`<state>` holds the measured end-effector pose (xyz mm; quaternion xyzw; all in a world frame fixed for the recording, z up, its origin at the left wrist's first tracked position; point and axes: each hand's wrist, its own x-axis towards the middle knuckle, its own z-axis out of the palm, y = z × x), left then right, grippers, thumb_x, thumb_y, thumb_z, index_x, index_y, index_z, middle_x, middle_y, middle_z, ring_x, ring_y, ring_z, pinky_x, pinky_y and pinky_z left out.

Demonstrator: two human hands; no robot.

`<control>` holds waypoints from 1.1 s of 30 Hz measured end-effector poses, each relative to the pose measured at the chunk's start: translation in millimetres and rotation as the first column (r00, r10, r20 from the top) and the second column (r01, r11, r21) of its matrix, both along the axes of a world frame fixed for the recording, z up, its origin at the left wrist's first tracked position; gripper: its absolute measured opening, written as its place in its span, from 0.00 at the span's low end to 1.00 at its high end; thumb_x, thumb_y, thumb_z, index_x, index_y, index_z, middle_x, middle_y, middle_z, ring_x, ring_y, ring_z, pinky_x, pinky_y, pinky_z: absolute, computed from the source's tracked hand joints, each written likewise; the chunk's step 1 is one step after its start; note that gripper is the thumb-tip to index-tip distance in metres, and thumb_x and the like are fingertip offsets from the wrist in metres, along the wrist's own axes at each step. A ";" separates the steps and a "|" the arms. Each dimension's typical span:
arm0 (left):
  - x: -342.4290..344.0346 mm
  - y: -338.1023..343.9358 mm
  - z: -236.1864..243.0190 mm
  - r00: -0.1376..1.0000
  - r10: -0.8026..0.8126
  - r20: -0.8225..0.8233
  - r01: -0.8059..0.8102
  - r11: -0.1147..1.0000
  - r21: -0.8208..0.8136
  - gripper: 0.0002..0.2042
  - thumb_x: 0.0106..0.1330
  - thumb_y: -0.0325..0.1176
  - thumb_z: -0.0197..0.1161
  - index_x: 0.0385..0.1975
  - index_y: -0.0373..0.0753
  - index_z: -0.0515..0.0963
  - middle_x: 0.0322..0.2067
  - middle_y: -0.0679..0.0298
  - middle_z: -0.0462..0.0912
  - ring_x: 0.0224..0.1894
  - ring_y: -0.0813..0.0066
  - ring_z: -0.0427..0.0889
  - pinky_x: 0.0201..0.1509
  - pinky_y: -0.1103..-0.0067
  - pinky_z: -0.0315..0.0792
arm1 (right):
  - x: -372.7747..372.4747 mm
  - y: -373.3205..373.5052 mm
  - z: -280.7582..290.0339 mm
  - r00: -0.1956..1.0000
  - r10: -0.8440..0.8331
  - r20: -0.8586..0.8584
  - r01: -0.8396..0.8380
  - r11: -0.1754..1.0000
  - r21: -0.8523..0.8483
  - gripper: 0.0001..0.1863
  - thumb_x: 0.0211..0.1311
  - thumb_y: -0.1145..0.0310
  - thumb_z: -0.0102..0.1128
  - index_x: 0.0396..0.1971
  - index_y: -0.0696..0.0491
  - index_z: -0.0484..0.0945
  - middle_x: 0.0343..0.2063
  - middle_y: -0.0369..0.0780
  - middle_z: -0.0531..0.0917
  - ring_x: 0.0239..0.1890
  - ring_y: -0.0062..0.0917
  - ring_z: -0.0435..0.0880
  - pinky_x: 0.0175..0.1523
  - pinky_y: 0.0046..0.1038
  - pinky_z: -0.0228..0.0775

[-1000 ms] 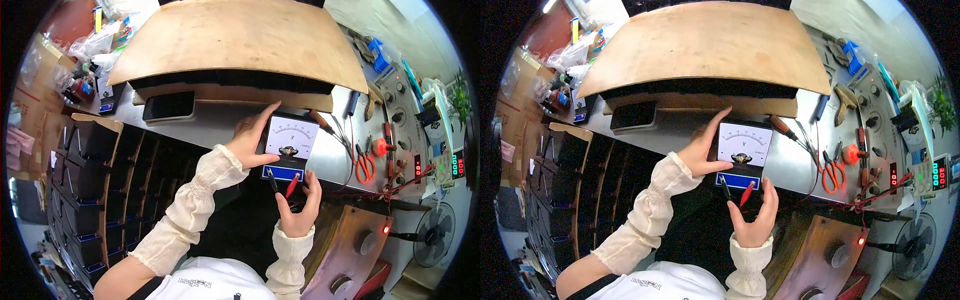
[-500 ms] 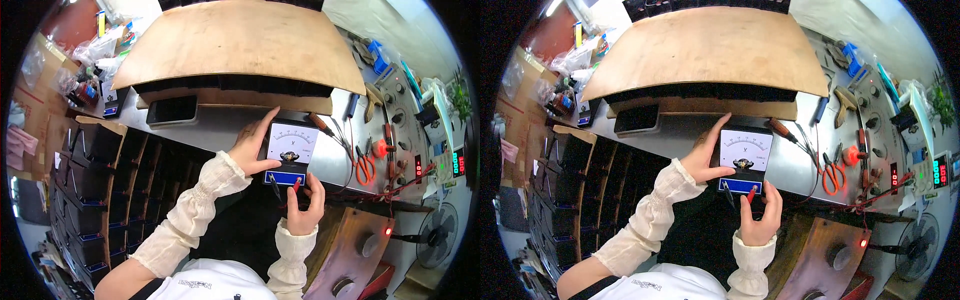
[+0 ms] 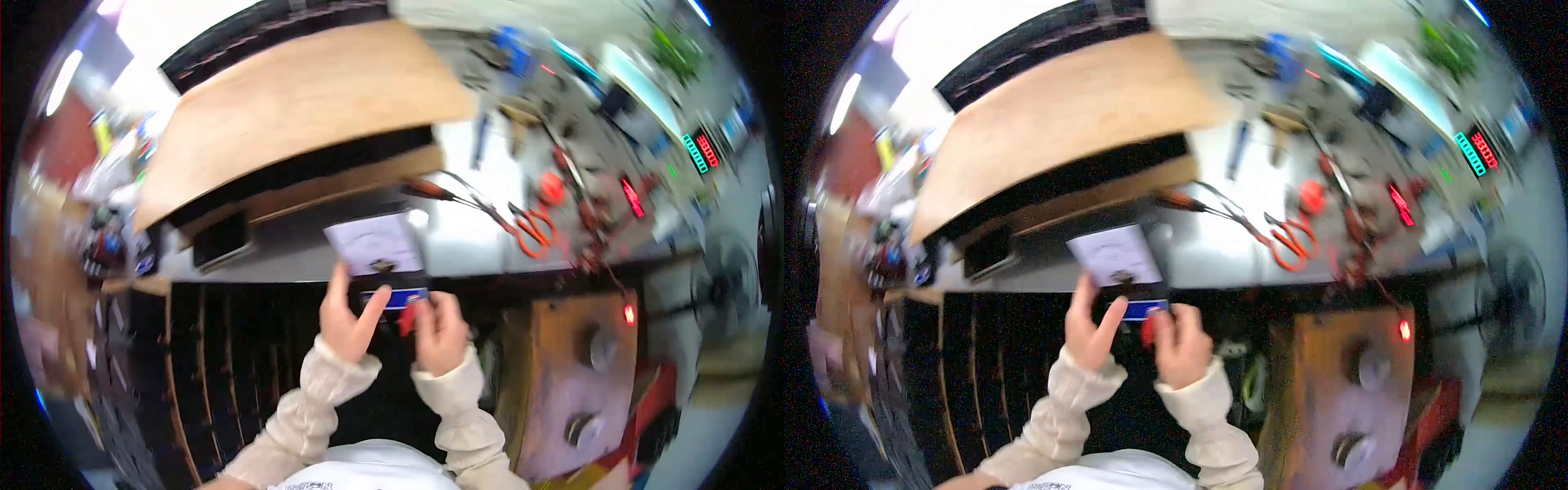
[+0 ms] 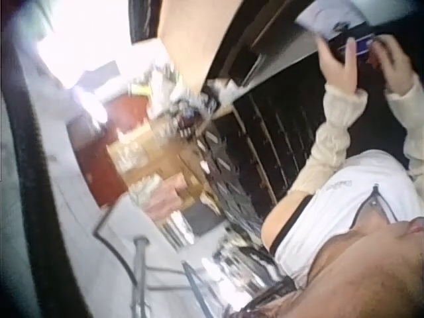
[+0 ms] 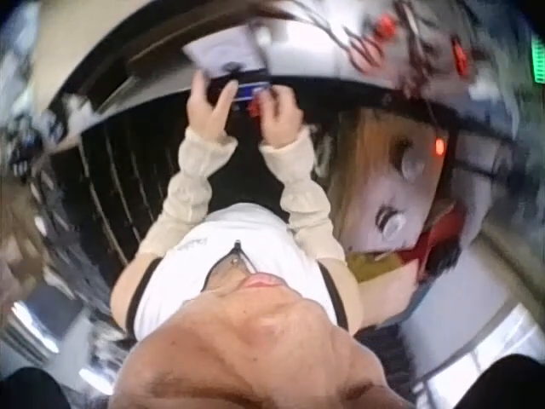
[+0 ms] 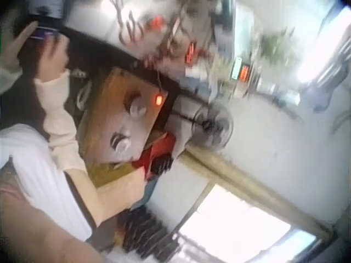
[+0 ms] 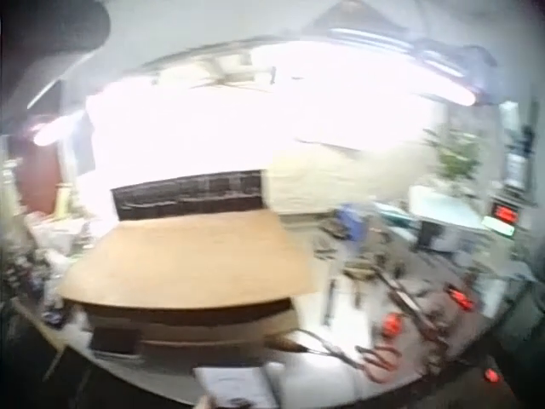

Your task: Testing and sorting analog voltmeters using a testing station on a workbench.

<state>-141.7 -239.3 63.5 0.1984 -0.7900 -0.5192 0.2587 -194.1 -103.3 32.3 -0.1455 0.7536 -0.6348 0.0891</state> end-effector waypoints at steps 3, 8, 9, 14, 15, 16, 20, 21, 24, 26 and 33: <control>-5.6 47.7 17.5 0.979 0.087 -0.183 -0.022 0.943 0.333 0.35 0.53 0.31 0.74 0.59 0.29 0.63 0.46 0.56 0.75 0.46 0.67 0.76 0.52 0.75 0.72 | 29.8 22.3 15.8 0.935 0.038 -0.353 -0.013 0.997 0.073 0.14 0.64 0.67 0.60 0.46 0.58 0.75 0.29 0.50 0.81 0.26 0.40 0.82 0.30 0.34 0.74; -86.9 141.7 2.0 0.770 -0.638 -0.013 0.588 0.718 -0.372 0.49 0.36 0.37 0.80 0.62 0.30 0.60 0.51 0.49 0.73 0.55 0.52 0.73 0.65 0.60 0.63 | 44.4 153.3 -35.7 0.859 -0.467 -0.208 0.511 0.794 0.329 0.16 0.63 0.68 0.62 0.47 0.60 0.74 0.32 0.49 0.84 0.31 0.39 0.86 0.36 0.35 0.76; -104.3 167.9 -9.9 0.564 -0.824 0.050 0.778 0.511 -0.364 0.52 0.35 0.38 0.80 0.65 0.31 0.59 0.53 0.49 0.71 0.58 0.51 0.71 0.68 0.59 0.59 | 49.3 181.4 -48.7 0.783 -0.577 -0.231 0.617 0.674 0.405 0.15 0.63 0.69 0.62 0.47 0.61 0.74 0.31 0.49 0.84 0.30 0.35 0.86 0.36 0.34 0.76; -142.3 319.3 -36.4 0.210 -0.907 0.364 0.722 -0.107 -0.683 0.58 0.32 0.40 0.81 0.69 0.35 0.54 0.59 0.53 0.70 0.62 0.59 0.70 0.73 0.53 0.49 | 95.0 255.8 -99.4 0.679 -0.618 -0.397 0.729 0.499 0.469 0.09 0.64 0.70 0.61 0.40 0.58 0.76 0.26 0.46 0.84 0.27 0.30 0.85 0.33 0.30 0.75; -157.7 332.6 -63.0 0.245 -0.887 0.392 0.699 -0.119 -0.705 0.46 0.45 0.38 0.72 0.68 0.39 0.58 0.58 0.56 0.72 0.63 0.61 0.70 0.72 0.49 0.48 | 88.7 240.3 -93.2 0.703 -0.662 -0.258 0.703 0.597 0.386 0.10 0.61 0.68 0.63 0.38 0.57 0.80 0.28 0.45 0.83 0.27 0.37 0.83 0.37 0.33 0.76; -168.8 346.3 -73.9 0.269 -0.871 0.412 0.674 -0.135 -0.726 0.34 0.58 0.36 0.64 0.66 0.43 0.62 0.56 0.59 0.73 0.63 0.63 0.70 0.71 0.45 0.47 | 84.8 232.5 -91.4 0.706 -0.656 -0.266 0.703 0.608 0.369 0.09 0.61 0.69 0.63 0.38 0.57 0.80 0.27 0.45 0.84 0.26 0.34 0.84 0.36 0.31 0.76; -190.1 361.7 -47.3 0.140 -0.722 0.678 0.800 -0.321 -0.506 0.58 0.35 0.43 0.83 0.71 0.55 0.53 0.62 0.63 0.68 0.67 0.62 0.63 0.71 0.44 0.45 | 86.2 238.4 -77.0 0.677 -0.719 -0.156 0.731 0.633 0.255 0.07 0.60 0.74 0.62 0.37 0.58 0.79 0.24 0.43 0.84 0.23 0.26 0.83 0.32 0.26 0.75; -190.5 361.4 -43.9 0.140 -0.719 0.680 0.798 -0.325 -0.507 0.58 0.35 0.43 0.83 0.71 0.55 0.53 0.62 0.63 0.68 0.67 0.62 0.63 0.71 0.44 0.45 | 85.4 239.3 -76.3 0.675 -0.722 -0.155 0.733 0.632 0.251 0.07 0.60 0.74 0.62 0.37 0.58 0.79 0.24 0.43 0.84 0.23 0.26 0.83 0.32 0.26 0.75; -188.0 358.0 -38.1 0.126 -0.752 0.647 0.805 -0.304 -0.509 0.58 0.36 0.43 0.83 0.71 0.57 0.52 0.62 0.62 0.68 0.68 0.61 0.62 0.71 0.44 0.44 | 85.3 241.7 -74.8 0.679 -0.718 -0.152 0.730 0.640 0.240 0.05 0.61 0.76 0.61 0.36 0.59 0.79 0.23 0.42 0.84 0.22 0.23 0.82 0.31 0.24 0.75; -191.3 358.7 -36.9 0.121 -0.741 0.660 0.796 -0.324 -0.511 0.58 0.36 0.42 0.83 0.71 0.56 0.52 0.62 0.60 0.68 0.69 0.61 0.61 0.72 0.44 0.43 | 83.6 241.6 -71.5 0.715 -0.677 -0.172 0.694 0.658 0.293 0.05 0.62 0.76 0.60 0.37 0.59 0.77 0.23 0.39 0.83 0.24 0.19 0.81 0.32 0.21 0.73; -199.3 369.2 -50.1 0.100 -0.749 0.655 0.790 -0.340 -0.510 0.56 0.36 0.38 0.82 0.71 0.55 0.54 0.59 0.60 0.72 0.67 0.61 0.64 0.72 0.44 0.43 | 85.1 240.0 -84.5 0.713 -0.662 -0.233 0.698 0.635 0.332 0.05 0.61 0.76 0.62 0.35 0.59 0.77 0.22 0.39 0.83 0.23 0.19 0.81 0.30 0.21 0.72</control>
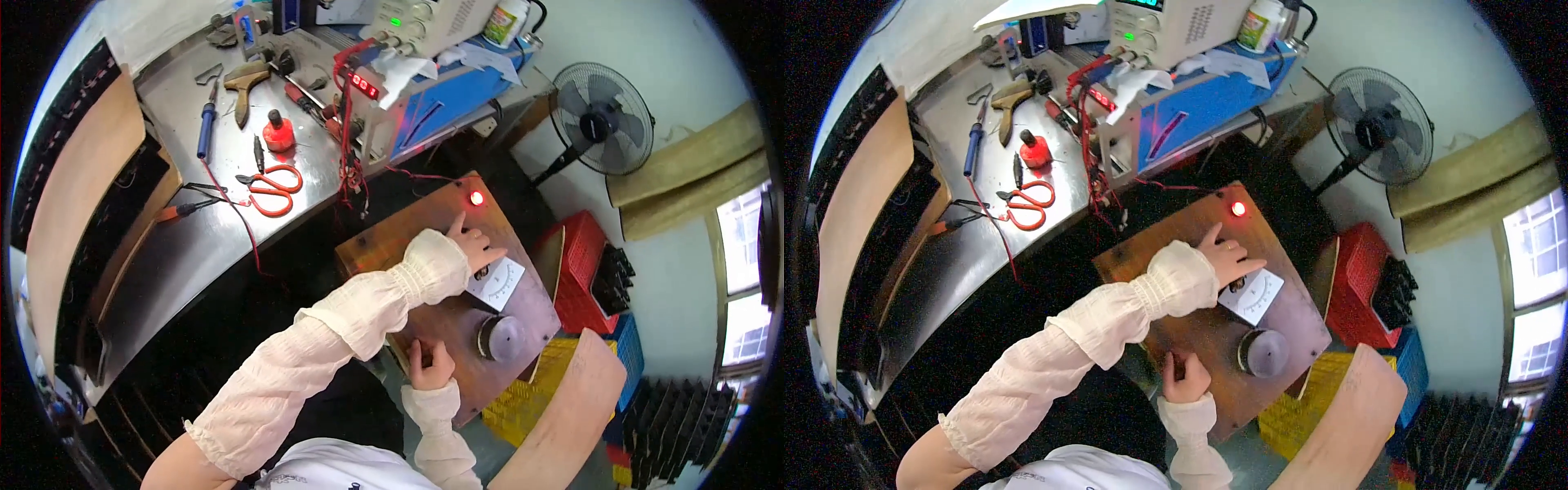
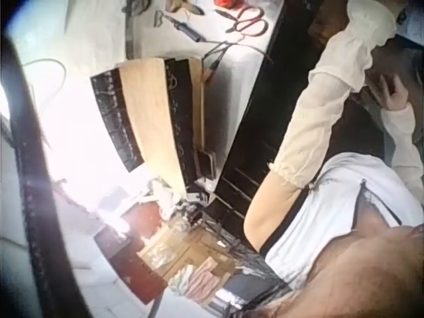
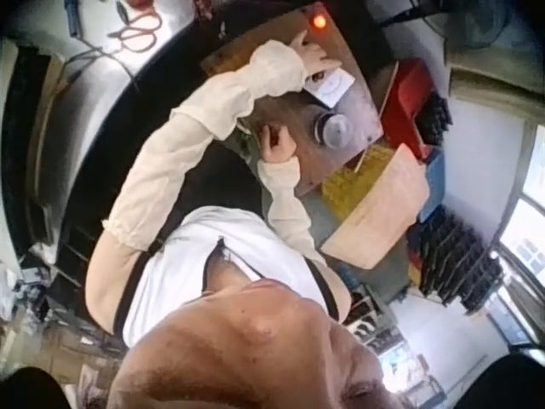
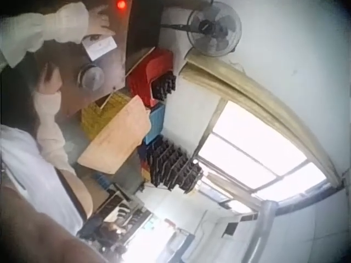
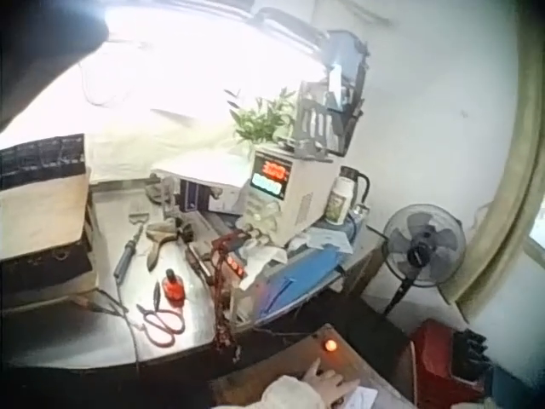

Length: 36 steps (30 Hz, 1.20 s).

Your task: Testing and sorting analog voltmeters using a testing station on a workbench.

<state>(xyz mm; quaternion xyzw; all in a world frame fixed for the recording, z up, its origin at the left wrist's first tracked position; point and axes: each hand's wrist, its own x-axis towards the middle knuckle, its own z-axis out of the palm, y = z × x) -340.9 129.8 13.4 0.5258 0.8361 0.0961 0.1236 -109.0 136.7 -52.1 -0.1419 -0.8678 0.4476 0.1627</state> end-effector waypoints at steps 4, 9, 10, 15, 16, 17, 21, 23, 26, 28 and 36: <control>0.9 0.0 6.4 0.999 0.028 0.022 -0.028 1.000 0.007 0.55 0.39 0.36 0.81 0.71 0.55 0.54 0.60 0.59 0.71 0.66 0.62 0.65 0.71 0.43 0.42 | -3.8 -1.7 1.4 0.999 -0.003 -0.036 0.004 1.000 0.026 0.06 0.55 0.75 0.66 0.32 0.58 0.79 0.25 0.47 0.82 0.22 0.35 0.82 0.29 0.30 0.74; -2.5 2.4 5.4 0.998 0.023 0.052 -0.021 0.999 -0.032 0.42 0.52 0.36 0.68 0.70 0.58 0.56 0.61 0.60 0.70 0.68 0.62 0.62 0.71 0.43 0.40 | -3.5 -4.4 2.6 1.000 0.000 -0.031 0.001 0.999 0.048 0.06 0.54 0.75 0.66 0.32 0.58 0.80 0.22 0.46 0.81 0.20 0.34 0.81 0.28 0.29 0.73; -3.6 3.0 3.4 0.999 0.014 0.035 -0.011 0.997 -0.078 0.56 0.38 0.38 0.82 0.72 0.57 0.53 0.62 0.61 0.69 0.68 0.64 0.61 0.70 0.43 0.43 | -3.2 -5.1 1.7 1.000 -0.001 -0.030 0.002 0.999 0.048 0.06 0.54 0.75 0.66 0.32 0.58 0.80 0.22 0.46 0.81 0.20 0.34 0.81 0.28 0.29 0.73; -1.7 3.6 5.0 0.996 0.006 0.089 -0.001 0.998 -0.064 0.57 0.38 0.39 0.82 0.72 0.58 0.53 0.62 0.61 0.68 0.68 0.63 0.60 0.70 0.45 0.43 | -1.3 -5.0 7.7 1.000 -0.022 -0.013 0.022 1.000 0.016 0.06 0.54 0.75 0.66 0.31 0.58 0.80 0.21 0.46 0.80 0.20 0.34 0.81 0.28 0.30 0.72; -0.8 5.3 6.5 0.995 0.011 0.097 -0.004 0.997 -0.072 0.57 0.37 0.39 0.82 0.72 0.58 0.53 0.63 0.61 0.68 0.68 0.62 0.60 0.70 0.45 0.43 | -0.2 -3.0 6.5 1.000 -0.024 -0.009 0.024 1.000 0.013 0.06 0.54 0.75 0.66 0.31 0.58 0.80 0.21 0.46 0.80 0.20 0.34 0.81 0.28 0.30 0.72; -0.9 6.1 6.5 0.995 0.010 0.099 -0.003 0.997 -0.074 0.57 0.37 0.39 0.82 0.72 0.58 0.53 0.63 0.61 0.68 0.68 0.62 0.60 0.70 0.45 0.43 | -0.3 -1.1 4.8 1.000 -0.018 -0.012 0.018 1.000 0.018 0.06 0.54 0.75 0.66 0.31 0.58 0.80 0.22 0.47 0.80 0.21 0.35 0.81 0.28 0.30 0.73; -3.4 5.9 0.5 0.996 0.029 0.081 -0.027 0.999 -0.025 0.54 0.39 0.37 0.81 0.71 0.58 0.55 0.62 0.61 0.69 0.67 0.61 0.62 0.70 0.46 0.45 | -4.7 3.5 2.4 0.999 0.013 -0.049 -0.012 1.000 0.023 0.05 0.55 0.75 0.65 0.32 0.58 0.80 0.23 0.47 0.81 0.22 0.35 0.82 0.30 0.30 0.73; -1.6 1.8 -0.9 0.999 0.046 0.017 -0.047 0.996 0.082 0.38 0.50 0.34 0.70 0.65 0.56 0.63 0.57 0.62 0.73 0.64 0.62 0.66 0.68 0.50 0.49 | -4.3 5.6 0.7 1.000 0.004 -0.017 -0.004 1.000 -0.008 0.06 0.56 0.75 0.65 0.33 0.58 0.80 0.24 0.47 0.82 0.23 0.35 0.82 0.31 0.30 0.73; 10.6 -12.8 1.7 0.996 0.075 -0.051 -0.056 0.949 0.310 0.18 0.60 0.32 0.58 0.52 0.54 0.74 0.49 0.63 0.78 0.58 0.62 0.73 0.66 0.52 0.53 | -2.8 7.2 1.9 1.000 0.000 0.004 0.000 1.000 -0.008 0.06 0.58 0.74 0.63 0.35 0.57 0.80 0.25 0.47 0.83 0.24 0.34 0.83 0.33 0.29 0.74; 12.1 -11.8 -2.7 0.986 0.109 -0.127 -0.045 0.903 0.427 0.14 0.61 0.34 0.56 0.47 0.53 0.75 0.45 0.63 0.80 0.54 0.61 0.76 0.67 0.48 0.53 | -0.7 12.9 -8.5 1.000 0.002 -0.023 -0.002 1.000 0.012 0.10 0.64 0.71 0.59 0.43 0.59 0.79 0.29 0.46 0.85 0.28 0.32 0.84 0.36 0.27 0.76; 101.8 -92.0 -2.0 0.819 0.569 -0.069 -0.344 0.585 0.735 0.31 0.56 0.36 0.59 0.64 0.46 0.66 0.52 0.50 0.73 0.57 0.50 0.71 0.65 0.48 0.56 | -18.1 -29.2 0.9 0.985 -0.114 -0.129 0.047 0.899 -0.435 0.34 0.77 0.53 0.38 0.72 0.59 0.47 0.71 0.50 0.55 0.70 0.39 0.59 0.72 0.37 0.51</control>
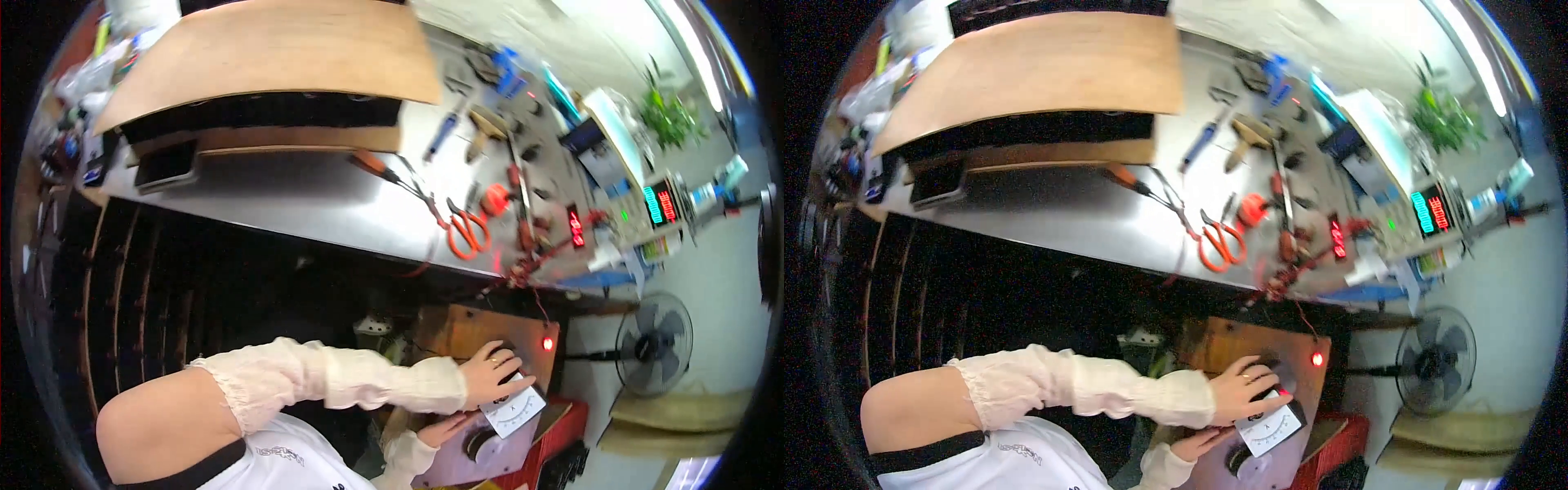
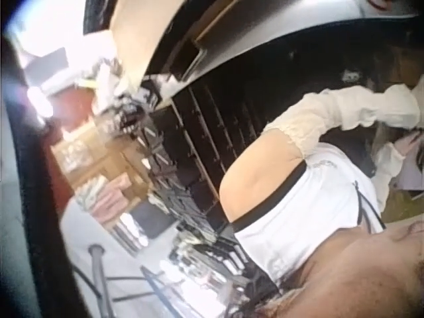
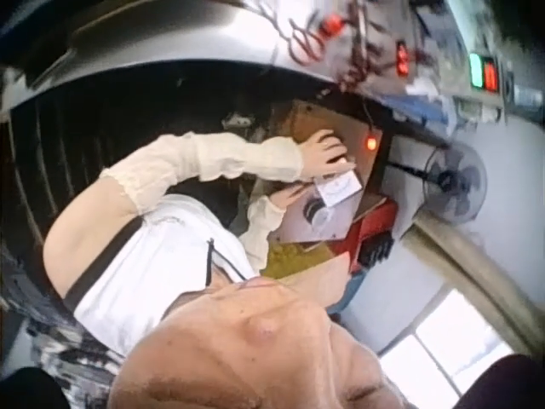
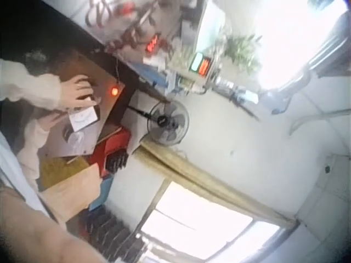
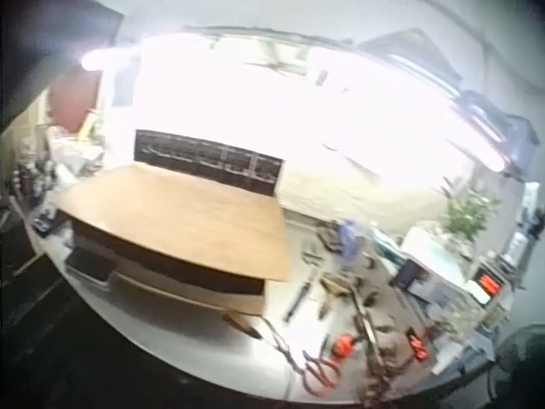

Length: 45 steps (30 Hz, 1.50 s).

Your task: Testing and sorting analog voltmeters using a testing station on a workbench.

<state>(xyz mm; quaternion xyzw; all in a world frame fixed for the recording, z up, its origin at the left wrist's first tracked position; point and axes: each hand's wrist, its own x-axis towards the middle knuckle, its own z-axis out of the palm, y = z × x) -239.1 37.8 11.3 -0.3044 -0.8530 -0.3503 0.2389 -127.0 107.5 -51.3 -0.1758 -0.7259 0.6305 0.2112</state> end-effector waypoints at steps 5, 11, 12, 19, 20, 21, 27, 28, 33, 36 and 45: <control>68.4 -160.5 63.7 0.936 0.216 0.277 -0.262 0.955 0.140 0.46 0.47 0.40 0.72 0.69 0.36 0.57 0.58 0.45 0.67 0.59 0.47 0.68 0.64 0.58 0.62 | -34.2 -109.9 61.8 0.821 0.494 -0.286 -0.555 0.809 -0.195 0.34 0.77 0.48 0.30 0.70 0.58 0.53 0.66 0.49 0.61 0.66 0.37 0.64 0.68 0.38 0.58; 106.2 -278.5 65.9 0.748 0.620 0.236 -0.647 0.761 0.052 0.41 0.57 0.40 0.70 0.68 0.31 0.57 0.54 0.43 0.72 0.58 0.47 0.71 0.63 0.64 0.66 | -97.9 -184.2 83.4 0.577 0.816 -0.033 -0.810 0.567 -0.149 0.27 0.77 0.57 0.37 0.66 0.59 0.62 0.47 0.41 0.77 0.40 0.21 0.76 0.43 0.23 0.70; 104.8 -296.2 68.8 0.715 0.665 0.216 -0.690 0.721 0.067 0.42 0.56 0.36 0.71 0.69 0.33 0.56 0.60 0.43 0.67 0.61 0.45 0.68 0.65 0.64 0.64 | -104.1 -192.3 90.1 0.492 0.862 0.122 -0.822 0.506 -0.259 0.25 0.77 0.59 0.39 0.65 0.59 0.64 0.43 0.38 0.79 0.34 0.16 0.76 0.36 0.18 0.68; 76.3 -370.1 58.0 0.843 0.310 0.440 -0.444 0.863 0.242 0.54 0.48 0.30 0.77 0.73 0.38 0.44 0.71 0.51 0.51 0.73 0.57 0.52 0.75 0.68 0.49 | -91.0 -234.4 87.1 0.558 0.826 0.076 -0.787 0.556 -0.266 0.25 0.78 0.61 0.36 0.67 0.59 0.63 0.41 0.38 0.80 0.31 0.14 0.73 0.37 0.17 0.67; 75.1 -369.6 56.8 0.854 0.343 0.391 -0.462 0.846 0.267 0.53 0.47 0.30 0.76 0.72 0.40 0.47 0.67 0.51 0.58 0.69 0.54 0.58 0.72 0.67 0.53 | -85.4 -232.9 89.4 0.559 0.825 0.085 -0.785 0.560 -0.266 0.25 0.78 0.61 0.36 0.67 0.59 0.63 0.41 0.38 0.80 0.31 0.14 0.73 0.37 0.17 0.67; 74.6 -369.4 55.6 0.861 0.377 0.343 -0.478 0.829 0.291 0.51 0.46 0.30 0.76 0.72 0.41 0.50 0.63 0.50 0.64 0.65 0.52 0.65 0.70 0.67 0.57 | -78.1 -228.6 89.8 0.617 0.781 0.095 -0.768 0.625 -0.141 0.25 0.78 0.60 0.37 0.67 0.57 0.63 0.33 0.34 0.78 0.26 0.12 0.69 0.32 0.15 0.62; 73.5 -371.1 52.2 0.846 0.332 0.418 -0.471 0.833 0.291 0.50 0.49 0.32 0.74 0.72 0.36 0.47 0.70 0.52 0.53 0.73 0.59 0.53 0.74 0.69 0.49 | -65.1 -211.3 89.6 0.716 0.693 0.081 -0.695 0.699 0.169 0.24 0.77 0.62 0.40 0.65 0.58 0.66 0.21 0.29 0.72 0.22 0.10 0.64 0.29 0.15 0.57; 73.6 -371.5 53.3 0.844 0.325 0.427 -0.468 0.836 0.288 0.50 0.49 0.32 0.74 0.72 0.36 0.47 0.70 0.52 0.53 0.73 0.59 0.53 0.74 0.69 0.49 | -66.0 -209.4 85.8 0.710 0.702 0.050 -0.691 0.683 0.236 0.23 0.77 0.63 0.41 0.65 0.58 0.66 0.22 0.29 0.72 0.23 0.10 0.65 0.29 0.15 0.58; 69.1 -367.8 50.7 0.854 0.351 0.384 -0.469 0.839 0.276 0.50 0.48 0.30 0.73 0.71 0.38 0.48 0.67 0.50 0.58 0.68 0.52 0.60 0.71 0.66 0.55 | -64.5 -211.2 85.6 0.716 0.698 0.014 -0.670 0.682 0.294 0.21 0.75 0.66 0.44 0.62 0.60 0.69 0.25 0.31 0.73 0.24 0.12 0.66 0.31 0.16 0.60; 69.5 -366.6 50.6 0.853 0.381 0.356 -0.486 0.829 0.278 0.50 0.47 0.30 0.74 0.71 0.40 0.50 0.65 0.48 0.62 0.65 0.48 0.65 0.68 0.64 0.60 | -59.8 -213.7 86.3 0.730 0.681 -0.054 -0.637 0.708 0.305 0.16 0.73 0.67 0.49 0.54 0.61 0.73 0.28 0.32 0.74 0.25 0.14 0.67 0.33 0.17 0.62; 74.9 -365.7 53.3 0.812 0.402 0.424 -0.523 0.823 0.221 0.56 0.46 0.34 0.78 0.73 0.41 0.43 0.69 0.48 0.55 0.70 0.52 0.58 0.72 0.65 0.54 | -52.3 -221.0 100.8 0.710 0.704 -0.005 -0.700 0.708 0.095 0.13 0.59 0.74 0.67 0.42 0.61 0.77 0.34 0.42 0.85 0.32 0.21 0.83 0.38 0.22 0.75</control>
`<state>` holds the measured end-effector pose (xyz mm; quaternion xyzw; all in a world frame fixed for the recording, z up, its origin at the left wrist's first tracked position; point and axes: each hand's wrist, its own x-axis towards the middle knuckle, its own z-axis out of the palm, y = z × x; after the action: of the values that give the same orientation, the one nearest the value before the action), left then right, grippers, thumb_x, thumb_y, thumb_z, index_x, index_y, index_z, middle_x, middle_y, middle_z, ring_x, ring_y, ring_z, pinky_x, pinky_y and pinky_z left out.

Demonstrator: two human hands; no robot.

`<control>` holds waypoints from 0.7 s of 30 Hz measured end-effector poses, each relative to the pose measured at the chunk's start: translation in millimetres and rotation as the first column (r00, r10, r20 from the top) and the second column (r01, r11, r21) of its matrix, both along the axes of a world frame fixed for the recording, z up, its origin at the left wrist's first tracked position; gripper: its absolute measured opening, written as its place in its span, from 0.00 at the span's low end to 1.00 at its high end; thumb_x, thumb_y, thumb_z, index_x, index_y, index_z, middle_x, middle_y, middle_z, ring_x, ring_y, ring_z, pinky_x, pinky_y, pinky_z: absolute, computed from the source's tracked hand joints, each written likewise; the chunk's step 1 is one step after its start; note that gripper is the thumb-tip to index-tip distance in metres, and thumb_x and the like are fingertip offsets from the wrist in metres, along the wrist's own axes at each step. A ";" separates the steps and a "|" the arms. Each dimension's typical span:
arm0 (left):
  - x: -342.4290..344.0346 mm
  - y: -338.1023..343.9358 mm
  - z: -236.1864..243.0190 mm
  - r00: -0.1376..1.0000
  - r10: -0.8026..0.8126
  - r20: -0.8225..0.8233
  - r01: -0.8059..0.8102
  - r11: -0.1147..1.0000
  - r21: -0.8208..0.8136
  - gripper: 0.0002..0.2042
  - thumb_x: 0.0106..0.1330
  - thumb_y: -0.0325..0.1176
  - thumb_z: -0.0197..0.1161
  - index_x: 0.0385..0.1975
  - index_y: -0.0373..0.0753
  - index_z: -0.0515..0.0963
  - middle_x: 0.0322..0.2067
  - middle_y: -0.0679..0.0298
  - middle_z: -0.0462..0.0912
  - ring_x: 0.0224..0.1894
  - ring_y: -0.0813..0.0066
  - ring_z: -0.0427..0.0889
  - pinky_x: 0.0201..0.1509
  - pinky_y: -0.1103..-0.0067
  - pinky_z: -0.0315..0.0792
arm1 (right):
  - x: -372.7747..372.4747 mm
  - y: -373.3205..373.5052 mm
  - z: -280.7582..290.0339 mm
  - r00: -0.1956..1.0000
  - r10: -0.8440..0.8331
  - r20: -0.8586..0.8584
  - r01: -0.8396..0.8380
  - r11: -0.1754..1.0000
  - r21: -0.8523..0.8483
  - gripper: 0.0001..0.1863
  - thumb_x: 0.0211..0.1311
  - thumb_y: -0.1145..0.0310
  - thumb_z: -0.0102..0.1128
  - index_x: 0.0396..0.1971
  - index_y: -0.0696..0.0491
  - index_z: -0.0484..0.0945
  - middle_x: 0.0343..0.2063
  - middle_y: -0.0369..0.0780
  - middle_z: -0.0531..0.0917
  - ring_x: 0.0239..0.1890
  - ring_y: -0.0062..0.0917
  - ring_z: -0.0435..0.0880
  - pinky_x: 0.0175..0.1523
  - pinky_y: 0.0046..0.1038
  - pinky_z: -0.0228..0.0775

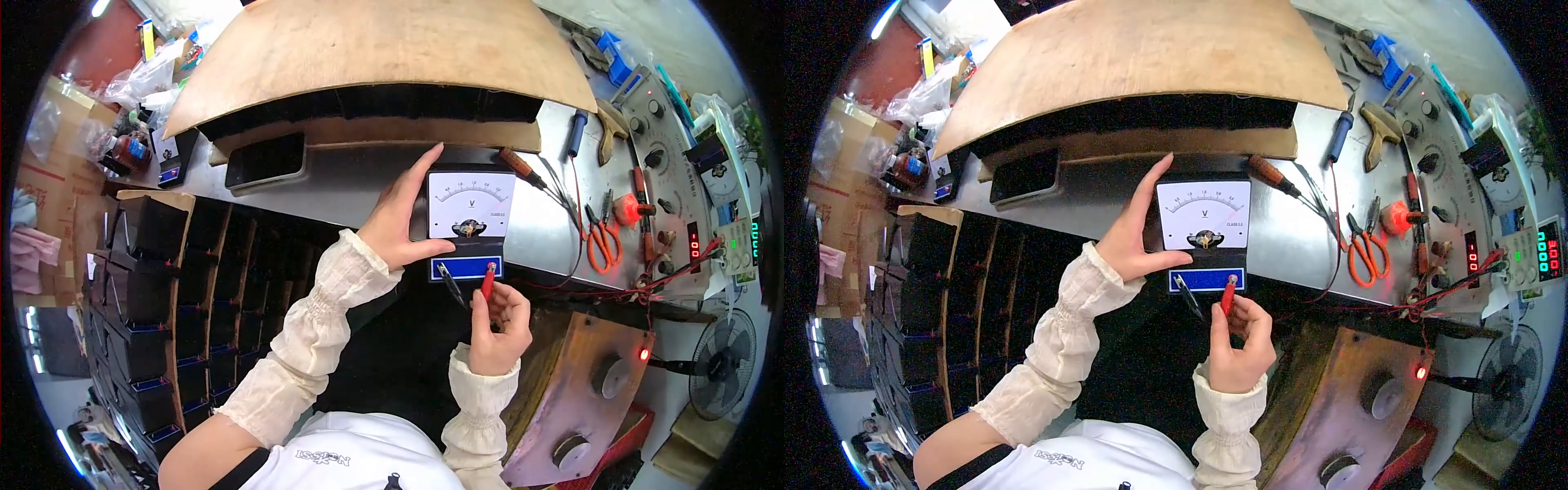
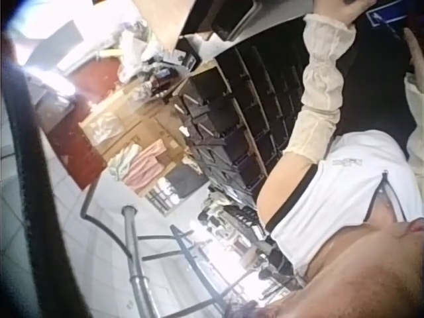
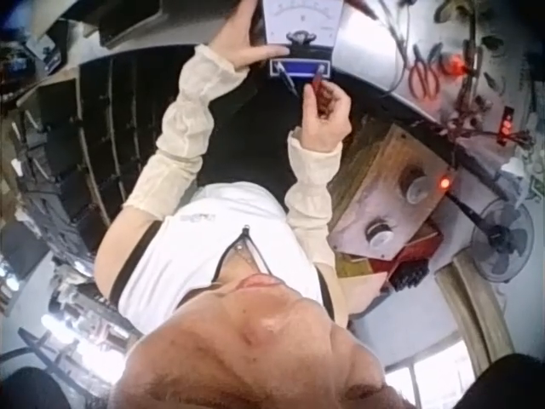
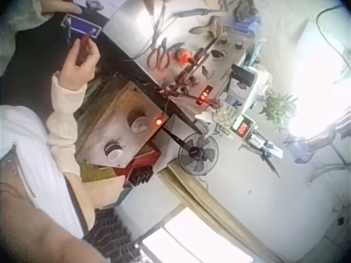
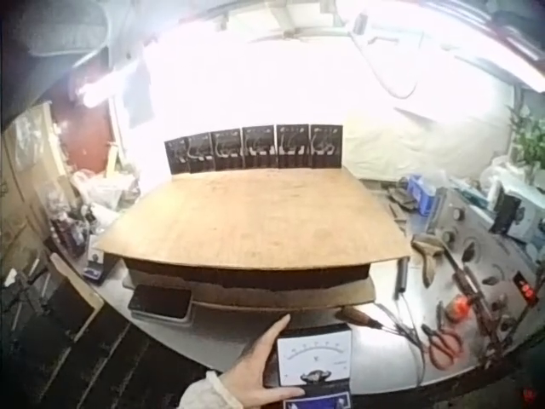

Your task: Testing and sorting analog voltmeters using a testing station on a workbench.

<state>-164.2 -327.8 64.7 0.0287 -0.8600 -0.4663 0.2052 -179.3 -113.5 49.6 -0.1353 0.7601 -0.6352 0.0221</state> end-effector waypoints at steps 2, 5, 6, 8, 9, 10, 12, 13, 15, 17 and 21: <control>0.6 0.2 0.5 0.998 0.004 0.061 -0.002 0.999 -0.040 0.59 0.47 0.36 0.79 0.74 0.40 0.39 0.71 0.50 0.50 0.72 0.56 0.54 0.74 0.67 0.50 | -3.0 3.8 3.3 1.000 -0.010 -0.027 0.012 0.998 0.059 0.12 0.58 0.75 0.67 0.41 0.61 0.78 0.33 0.41 0.85 0.31 0.20 0.83 0.37 0.22 0.75; -0.5 -1.1 0.9 0.999 -0.015 0.039 0.015 1.000 -0.004 0.59 0.48 0.36 0.78 0.74 0.41 0.38 0.72 0.49 0.49 0.72 0.56 0.53 0.74 0.67 0.49 | -7.4 8.2 3.9 0.994 -0.024 -0.110 0.040 0.989 0.142 0.10 0.57 0.76 0.68 0.38 0.60 0.81 0.29 0.39 0.84 0.26 0.18 0.81 0.32 0.21 0.73; -0.7 -1.6 4.1 0.998 -0.030 0.061 0.029 0.999 0.023 0.59 0.48 0.35 0.78 0.74 0.42 0.38 0.72 0.50 0.48 0.73 0.56 0.53 0.74 0.67 0.49 | -8.4 8.5 4.7 0.993 -0.024 -0.117 0.040 0.990 0.137 0.10 0.56 0.75 0.68 0.38 0.60 0.81 0.29 0.39 0.84 0.25 0.18 0.79 0.32 0.20 0.72; -3.7 3.4 4.2 1.000 0.005 -0.004 -0.005 1.000 0.012 0.57 0.46 0.33 0.78 0.74 0.45 0.42 0.68 0.44 0.58 0.69 0.46 0.59 0.72 0.64 0.54 | -11.0 9.5 2.8 0.991 -0.034 -0.128 0.050 0.992 0.120 0.11 0.55 0.74 0.70 0.38 0.60 0.81 0.27 0.37 0.82 0.23 0.16 0.76 0.30 0.19 0.69; -6.0 6.1 3.0 1.000 0.011 -0.015 -0.010 1.000 0.013 0.57 0.46 0.33 0.78 0.74 0.45 0.42 0.68 0.44 0.58 0.69 0.46 0.59 0.72 0.64 0.54 | -12.9 11.2 2.3 0.990 -0.028 -0.140 0.045 0.992 0.120 0.11 0.55 0.74 0.70 0.38 0.60 0.81 0.27 0.37 0.82 0.23 0.16 0.76 0.30 0.19 0.69; -9.0 8.5 2.6 1.000 0.004 -0.008 -0.004 1.000 0.019 0.57 0.46 0.33 0.78 0.74 0.45 0.42 0.68 0.44 0.59 0.69 0.46 0.59 0.72 0.64 0.54 | -14.9 14.0 3.0 0.992 -0.042 -0.119 0.058 0.989 0.133 0.11 0.55 0.74 0.70 0.37 0.60 0.81 0.27 0.37 0.82 0.23 0.16 0.76 0.30 0.19 0.69; -13.6 7.6 -0.2 0.999 -0.012 -0.050 0.013 1.000 0.016 0.57 0.45 0.33 0.78 0.74 0.45 0.43 0.67 0.44 0.59 0.70 0.46 0.59 0.72 0.64 0.54 | -16.8 10.6 10.4 0.995 -0.077 -0.061 0.086 0.983 0.160 0.11 0.55 0.73 0.71 0.36 0.59 0.80 0.26 0.37 0.82 0.23 0.16 0.75 0.29 0.19 0.68; -13.7 8.8 0.7 0.997 0.001 -0.072 0.000 1.000 0.010 0.57 0.45 0.33 0.78 0.74 0.45 0.43 0.67 0.44 0.59 0.70 0.46 0.59 0.72 0.64 0.54 | -18.3 9.8 11.3 0.994 -0.065 -0.083 0.077 0.985 0.152 0.11 0.55 0.73 0.71 0.36 0.59 0.80 0.26 0.37 0.82 0.23 0.16 0.75 0.29 0.19 0.68; -7.1 6.2 3.8 1.000 0.019 -0.004 -0.019 1.000 0.013 0.57 0.45 0.33 0.77 0.74 0.44 0.44 0.68 0.45 0.58 0.70 0.47 0.58 0.72 0.65 0.54 | -19.7 6.2 4.4 0.993 -0.056 -0.100 0.071 0.985 0.159 0.09 0.55 0.73 0.71 0.33 0.59 0.79 0.25 0.38 0.81 0.22 0.18 0.75 0.30 0.21 0.69; 2.5 -5.0 8.4 0.999 -0.004 -0.040 0.006 0.998 0.056 0.56 0.45 0.33 0.77 0.73 0.40 0.44 0.69 0.45 0.56 0.71 0.49 0.56 0.74 0.66 0.51 | -17.5 -1.4 1.9 0.974 0.019 -0.225 0.008 0.993 0.119 0.08 0.56 0.75 0.69 0.29 0.59 0.77 0.24 0.40 0.80 0.24 0.22 0.76 0.32 0.24 0.69; 7.2 5.0 -9.3 0.986 0.113 -0.122 -0.110 0.994 0.028 0.55 0.44 0.37 0.77 0.71 0.33 0.48 0.69 0.43 0.55 0.71 0.49 0.58 0.74 0.68 0.53 | -13.4 34.1 -13.2 0.998 -0.068 -0.012 0.065 0.986 -0.156 0.04 0.59 0.77 0.65 0.31 0.58 0.77 0.28 0.37 0.77 0.26 0.19 0.74 0.31 0.23 0.69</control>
<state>-157.0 -322.8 55.4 0.0500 -0.8377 -0.4642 0.2834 -192.7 -79.4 36.3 -0.1167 0.7126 -0.6916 -0.0163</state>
